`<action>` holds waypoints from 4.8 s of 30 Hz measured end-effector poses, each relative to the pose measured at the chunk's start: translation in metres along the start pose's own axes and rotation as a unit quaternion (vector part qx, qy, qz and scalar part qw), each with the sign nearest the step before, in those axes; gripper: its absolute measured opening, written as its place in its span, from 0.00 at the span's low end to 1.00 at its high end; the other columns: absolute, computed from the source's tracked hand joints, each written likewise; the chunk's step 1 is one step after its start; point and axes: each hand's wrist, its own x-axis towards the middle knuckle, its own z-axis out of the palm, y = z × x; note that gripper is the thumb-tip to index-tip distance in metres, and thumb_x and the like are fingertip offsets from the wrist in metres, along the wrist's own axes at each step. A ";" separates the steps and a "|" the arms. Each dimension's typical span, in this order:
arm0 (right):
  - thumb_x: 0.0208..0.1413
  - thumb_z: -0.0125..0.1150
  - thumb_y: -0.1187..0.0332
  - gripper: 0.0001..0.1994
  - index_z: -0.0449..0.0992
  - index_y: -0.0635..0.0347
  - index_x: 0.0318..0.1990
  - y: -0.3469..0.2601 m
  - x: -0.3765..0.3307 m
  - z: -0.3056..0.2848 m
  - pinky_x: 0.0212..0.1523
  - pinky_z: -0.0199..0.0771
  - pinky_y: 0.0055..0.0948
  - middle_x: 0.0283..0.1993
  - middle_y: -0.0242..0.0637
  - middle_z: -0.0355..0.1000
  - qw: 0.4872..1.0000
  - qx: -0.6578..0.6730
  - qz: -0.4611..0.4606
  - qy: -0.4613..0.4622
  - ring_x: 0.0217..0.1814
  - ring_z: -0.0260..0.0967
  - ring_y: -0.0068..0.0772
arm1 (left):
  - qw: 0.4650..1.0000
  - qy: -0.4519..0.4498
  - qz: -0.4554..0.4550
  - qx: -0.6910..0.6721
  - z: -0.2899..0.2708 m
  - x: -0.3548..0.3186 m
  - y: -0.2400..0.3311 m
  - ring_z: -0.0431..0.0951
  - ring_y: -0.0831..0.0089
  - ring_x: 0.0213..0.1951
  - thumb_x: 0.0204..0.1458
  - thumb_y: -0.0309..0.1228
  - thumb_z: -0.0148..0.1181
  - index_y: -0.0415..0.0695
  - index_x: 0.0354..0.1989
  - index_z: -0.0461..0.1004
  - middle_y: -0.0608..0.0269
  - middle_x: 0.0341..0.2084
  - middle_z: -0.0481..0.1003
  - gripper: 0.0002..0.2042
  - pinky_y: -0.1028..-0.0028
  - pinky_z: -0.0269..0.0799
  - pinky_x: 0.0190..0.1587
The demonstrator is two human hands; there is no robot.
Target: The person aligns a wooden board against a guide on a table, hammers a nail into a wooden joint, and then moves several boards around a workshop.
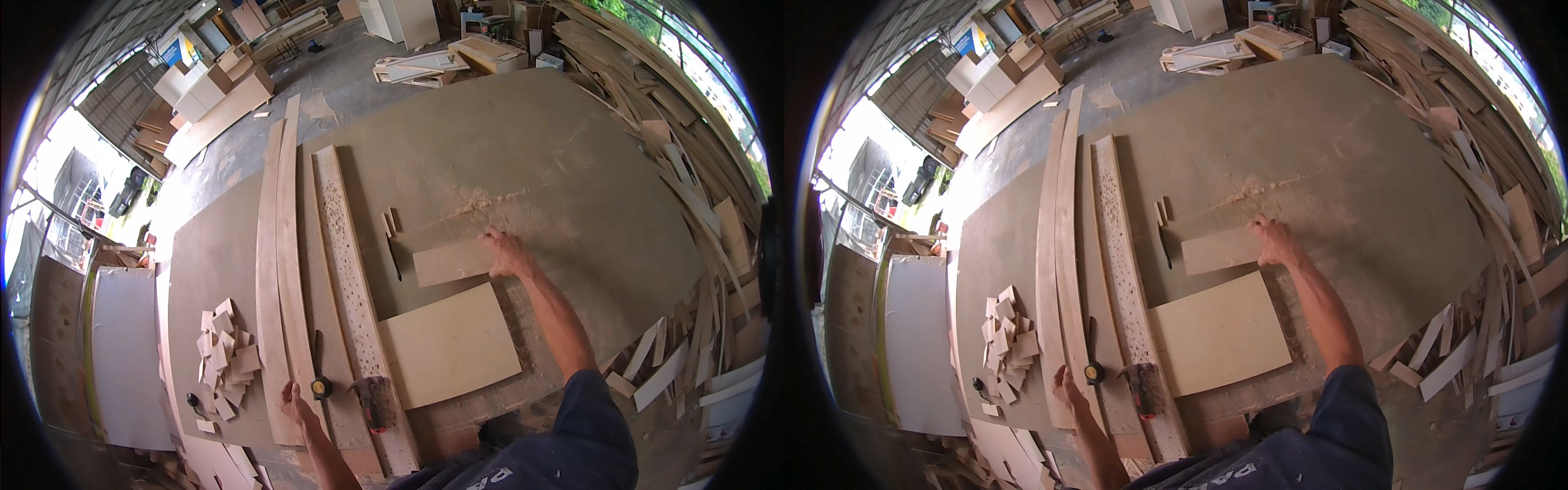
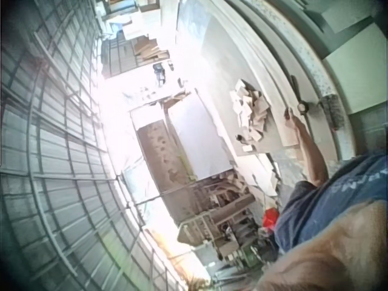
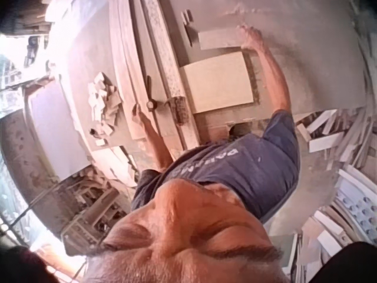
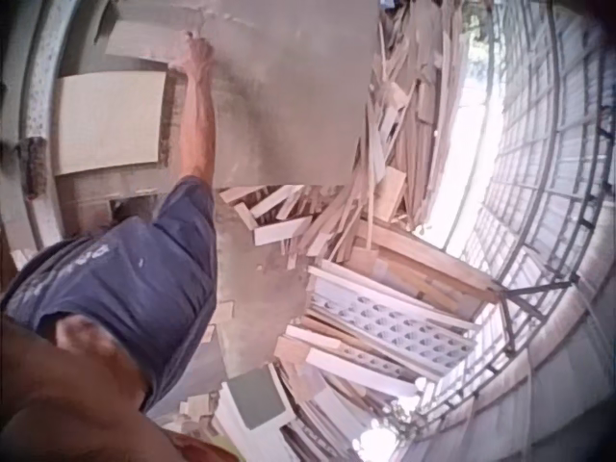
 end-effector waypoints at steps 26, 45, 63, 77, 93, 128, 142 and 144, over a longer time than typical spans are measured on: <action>0.44 0.60 0.75 0.21 0.79 0.59 0.50 -0.102 0.002 0.087 0.65 0.59 0.49 0.56 0.43 0.65 0.999 0.019 -0.022 0.027 0.61 0.60 0.51 | 0.766 -0.417 0.337 0.356 0.217 -0.038 0.086 0.62 0.56 0.62 0.38 0.33 0.77 0.46 0.58 0.69 0.57 0.56 0.69 0.35 0.55 0.55 0.62; 0.50 0.66 0.58 0.28 0.72 0.60 0.59 -0.171 -0.234 0.112 0.71 0.46 0.57 0.72 0.44 0.55 0.987 0.144 -0.053 0.049 0.76 0.48 0.47 | 0.646 -0.498 0.297 0.496 0.272 -0.008 0.049 0.59 0.53 0.59 0.32 0.35 0.79 0.49 0.58 0.67 0.66 0.58 0.64 0.39 0.49 0.52 0.58; 0.52 0.65 0.67 0.25 0.74 0.55 0.60 -0.164 -0.233 0.140 0.75 0.44 0.46 0.71 0.34 0.61 0.986 0.111 -0.056 0.113 0.75 0.53 0.33 | 0.662 -0.503 0.371 0.414 0.278 0.005 0.063 0.62 0.54 0.54 0.26 0.36 0.81 0.46 0.63 0.65 0.63 0.55 0.65 0.47 0.52 0.57 0.55; 0.51 0.66 0.66 0.24 0.75 0.55 0.58 -0.154 -0.177 0.141 0.74 0.45 0.47 0.71 0.34 0.61 0.981 0.131 -0.044 0.134 0.75 0.53 0.32 | 0.602 -0.530 0.315 0.507 0.325 0.037 0.089 0.62 0.53 0.54 0.28 0.39 0.80 0.46 0.61 0.64 0.58 0.53 0.64 0.46 0.49 0.58 0.50; 0.54 0.61 0.71 0.23 0.74 0.54 0.60 -0.147 -0.142 0.153 0.75 0.44 0.50 0.71 0.36 0.59 0.978 0.115 -0.073 0.158 0.76 0.52 0.35 | 0.612 -0.521 0.361 0.472 0.356 0.092 0.056 0.60 0.51 0.59 0.25 0.44 0.82 0.46 0.59 0.64 0.61 0.56 0.62 0.47 0.48 0.57 0.55; 0.51 0.62 0.68 0.36 0.57 0.63 0.69 -0.071 0.094 0.051 0.66 0.63 0.50 0.71 0.44 0.55 0.997 0.016 -0.027 0.066 0.72 0.55 0.45 | 0.986 -0.011 -0.155 0.066 -0.034 0.054 0.004 0.71 0.75 0.36 0.51 0.38 0.65 0.48 0.45 0.78 0.72 0.36 0.77 0.14 0.69 0.60 0.38; 0.24 0.78 0.72 0.38 0.74 0.67 0.52 -0.046 0.007 0.032 0.40 0.80 0.30 0.53 0.39 0.69 0.965 0.242 -0.086 0.060 0.34 0.73 0.31 | 0.983 -0.180 0.006 0.030 0.053 -0.043 0.050 0.74 0.77 0.38 0.57 0.31 0.64 0.38 0.47 0.77 0.65 0.36 0.77 0.13 0.78 0.69 0.41; 0.25 0.77 0.73 0.37 0.74 0.66 0.53 -0.067 0.009 0.043 0.41 0.80 0.31 0.53 0.40 0.69 0.960 0.243 -0.118 0.076 0.35 0.74 0.31 | 0.977 -0.207 0.024 0.032 0.080 -0.046 0.061 0.74 0.78 0.37 0.56 0.30 0.64 0.38 0.47 0.78 0.65 0.36 0.77 0.13 0.78 0.69 0.40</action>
